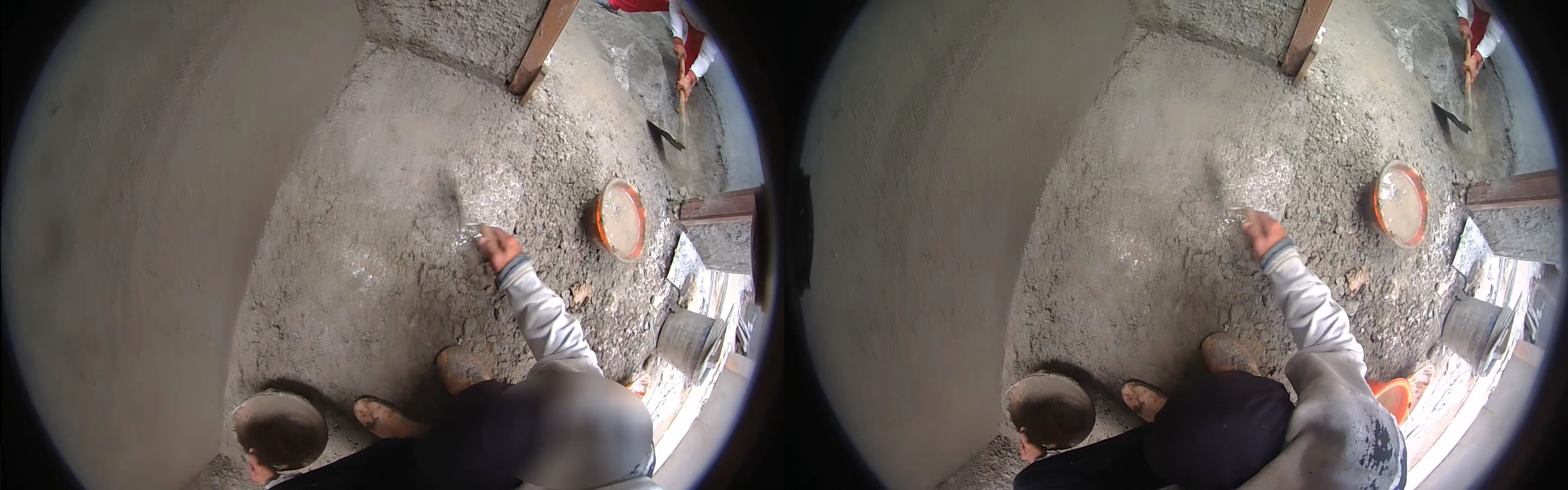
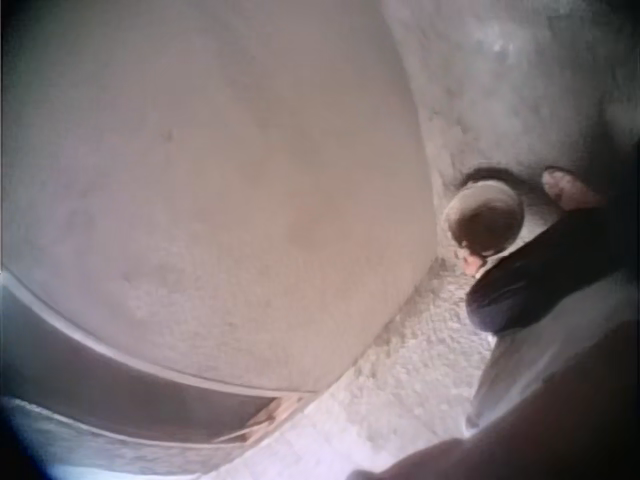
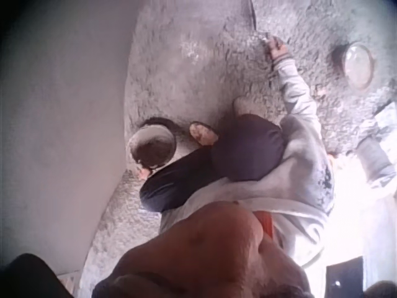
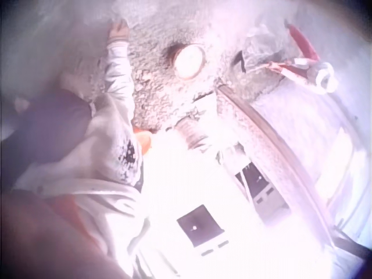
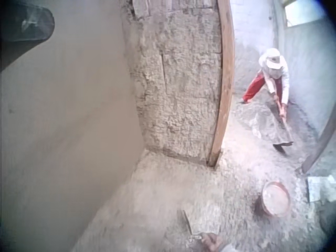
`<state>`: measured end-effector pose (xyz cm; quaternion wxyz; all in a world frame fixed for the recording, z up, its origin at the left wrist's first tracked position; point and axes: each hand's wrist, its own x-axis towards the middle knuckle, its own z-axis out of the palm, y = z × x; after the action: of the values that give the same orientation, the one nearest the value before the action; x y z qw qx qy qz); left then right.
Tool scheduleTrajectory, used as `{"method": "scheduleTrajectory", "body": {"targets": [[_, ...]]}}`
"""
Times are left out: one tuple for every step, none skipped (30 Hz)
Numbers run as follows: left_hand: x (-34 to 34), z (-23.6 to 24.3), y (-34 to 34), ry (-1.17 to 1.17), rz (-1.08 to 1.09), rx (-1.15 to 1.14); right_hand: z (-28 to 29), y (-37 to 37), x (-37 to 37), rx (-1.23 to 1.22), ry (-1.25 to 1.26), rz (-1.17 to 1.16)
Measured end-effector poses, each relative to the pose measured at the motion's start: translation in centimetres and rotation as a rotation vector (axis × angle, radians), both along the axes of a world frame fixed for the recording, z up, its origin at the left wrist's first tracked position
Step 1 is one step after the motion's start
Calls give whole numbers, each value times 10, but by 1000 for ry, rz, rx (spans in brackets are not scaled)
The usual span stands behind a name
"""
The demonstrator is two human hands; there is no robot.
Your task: The person applies wet concrete to a wall using a trowel, taking the material from a small bucket and smoothing it over the surface around a wooden frame.
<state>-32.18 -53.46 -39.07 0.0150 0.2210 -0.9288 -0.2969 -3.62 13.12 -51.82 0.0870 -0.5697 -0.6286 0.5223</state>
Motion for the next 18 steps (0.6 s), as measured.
{"method": "scheduleTrajectory", "body": {"targets": [[4, 5, 4, 26, -57, -12, 2, 4, 18, -227, 126, -279], [11, 15, 6, 55, -111, -30, 10, 4, 32, -68, 68, -335], [17, 18, 10, 84, -166, -41, 3, -1, 33, 358, 59, -405], [19, 18, 12, 100, -154, -39, 5, -8, 46, 45, 143, -718], [17, 20, 15, 95, -148, -38, -9, -16, 51, 102, 245, -676], [15, 15, 21, 94, -130, -32, -16, -10, 44, 169, 357, -633], [16, 15, 23, 92, -102, -31, -27, 5, 28, 296, 371, -440], [17, 16, 23, 98, -82, -45, -18, 14, -13, 402, 375, -244], [12, 13, 29, 90, -81, -40, 7, 48, -85, 40, 480, -250], [8, 12, 33, 94, -76, -33, -1, 77, -120, -118, 553, -280], [-2, 7, 45, 80, -100, -13, -43, 121, -141, 116, 457, -276], [1, 11, 43, 85, -72, -27, -23, 136, -186, -51, 485, -282], [-4, 9, 50, 82, -82, -18, -28, 164, -208, 52, 383, -287], [-7, 8, 54, 82, -77, -15, -30, 186, -225, 70, 359, -262], [-7, 11, 55, 73, -70, -17, -30, 198, -237, 80, 330, -230], [-8, 8, 59, 71, -71, -9, -31, 211, -233, 67, 313, -286], [-7, 8, 60, 70, -59, -4, -32, 220, -229, 49, 296, -335], [-3, 10, 59, 62, -48, -4, -28, 225, -221, 33, 276, -378]]}}
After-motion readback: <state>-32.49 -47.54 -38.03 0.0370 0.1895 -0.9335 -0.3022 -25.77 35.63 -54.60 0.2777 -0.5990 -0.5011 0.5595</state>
